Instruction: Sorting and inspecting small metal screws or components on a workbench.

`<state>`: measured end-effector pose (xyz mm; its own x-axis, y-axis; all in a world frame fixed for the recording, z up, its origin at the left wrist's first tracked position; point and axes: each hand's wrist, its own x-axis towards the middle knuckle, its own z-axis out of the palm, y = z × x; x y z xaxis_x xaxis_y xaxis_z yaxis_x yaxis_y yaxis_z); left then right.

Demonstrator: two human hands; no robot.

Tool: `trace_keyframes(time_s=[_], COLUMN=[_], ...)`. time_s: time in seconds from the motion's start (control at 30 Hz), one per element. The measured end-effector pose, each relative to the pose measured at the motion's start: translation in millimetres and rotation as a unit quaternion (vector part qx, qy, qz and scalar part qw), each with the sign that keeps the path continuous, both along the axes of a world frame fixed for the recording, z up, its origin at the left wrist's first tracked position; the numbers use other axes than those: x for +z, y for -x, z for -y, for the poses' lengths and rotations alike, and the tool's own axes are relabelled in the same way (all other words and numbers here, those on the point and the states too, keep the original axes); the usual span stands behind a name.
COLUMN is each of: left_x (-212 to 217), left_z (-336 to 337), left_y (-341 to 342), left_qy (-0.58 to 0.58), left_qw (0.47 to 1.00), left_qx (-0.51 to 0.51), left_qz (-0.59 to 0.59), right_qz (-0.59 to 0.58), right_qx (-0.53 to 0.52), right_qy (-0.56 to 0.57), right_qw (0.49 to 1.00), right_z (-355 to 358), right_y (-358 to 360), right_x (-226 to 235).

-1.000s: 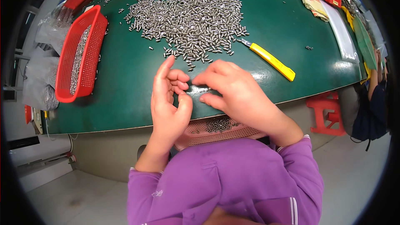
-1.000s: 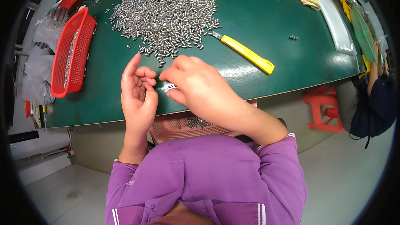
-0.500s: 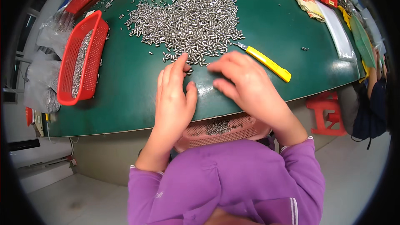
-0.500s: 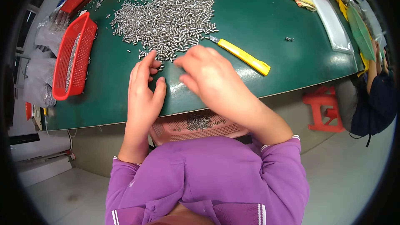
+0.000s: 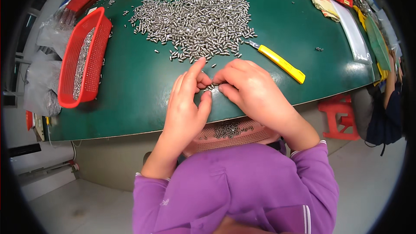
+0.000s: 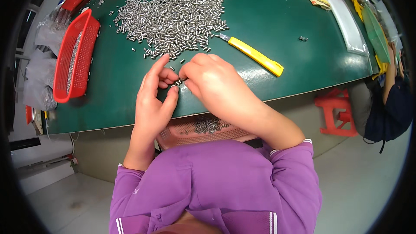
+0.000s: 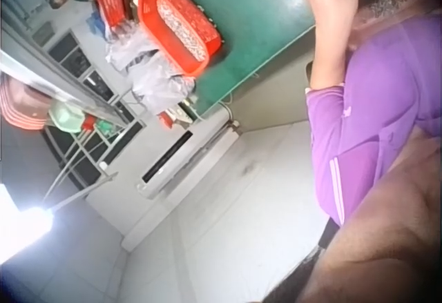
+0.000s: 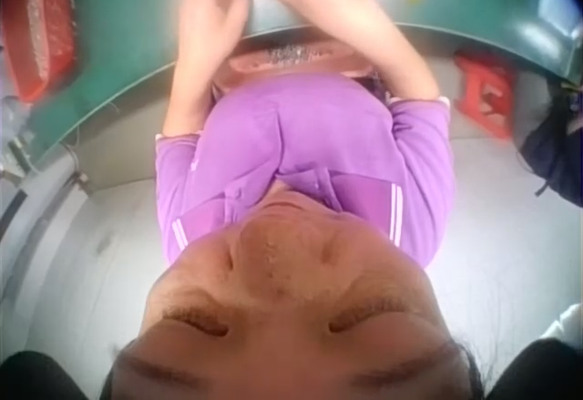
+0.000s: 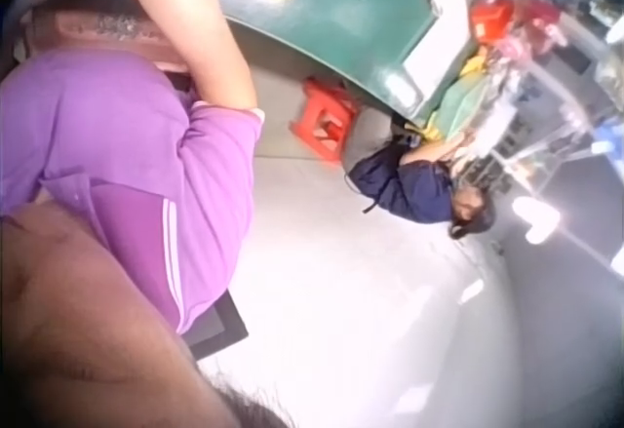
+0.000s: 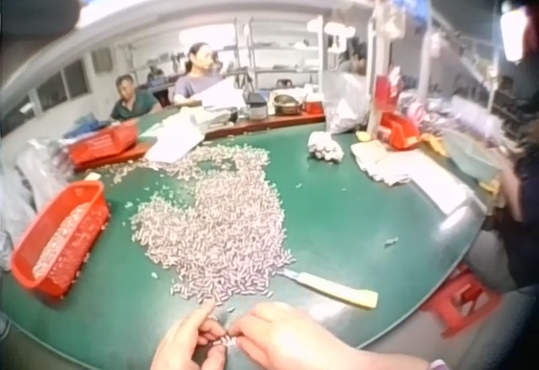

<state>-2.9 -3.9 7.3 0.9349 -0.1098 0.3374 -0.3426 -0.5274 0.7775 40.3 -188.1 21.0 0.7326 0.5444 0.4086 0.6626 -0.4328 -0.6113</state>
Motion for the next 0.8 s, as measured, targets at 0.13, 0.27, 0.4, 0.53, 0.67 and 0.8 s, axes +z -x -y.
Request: trace_keyframes(time_s=[0.13, 0.27, 0.4, 0.53, 0.67, 0.8], left_x=[1.1, 1.1, 0.2, 0.0, -0.5, -1.2], left_z=[0.1, -1.9, -2.1, -0.8, -0.2, -1.9], left_y=[0.4, 0.7, 1.8, 2.4, 2.2, 3.6], left_qy=[-0.001, -0.024, -0.023, -0.018, -0.020, -0.025], left_qw=[1.000, 1.000, 1.000, 1.000, 1.000, 0.999], left_qx=[0.010, -0.002, 0.001, 0.011, 0.014, 0.016], left_qz=[0.006, 0.014, 0.015, 0.015, 0.014, 0.023], right_qz=[-0.019, -0.024, -0.014, -0.010, 0.002, -0.009], right_qx=[-0.006, -0.013, -0.020, -0.020, -0.018, -0.009], right_qy=[-0.005, -0.006, 0.000, -0.003, 0.005, 0.007], right_qw=[1.000, 1.000, 1.000, 1.000, 1.000, 1.000], right_z=[0.3, -0.9, -2.3, -3.2, -3.4, -0.9], right_y=[1.8, 1.7, 2.6, 3.5, 2.4, 1.7], right_x=[1.3, -0.1, -0.2, 0.8, -1.9, 1.7])
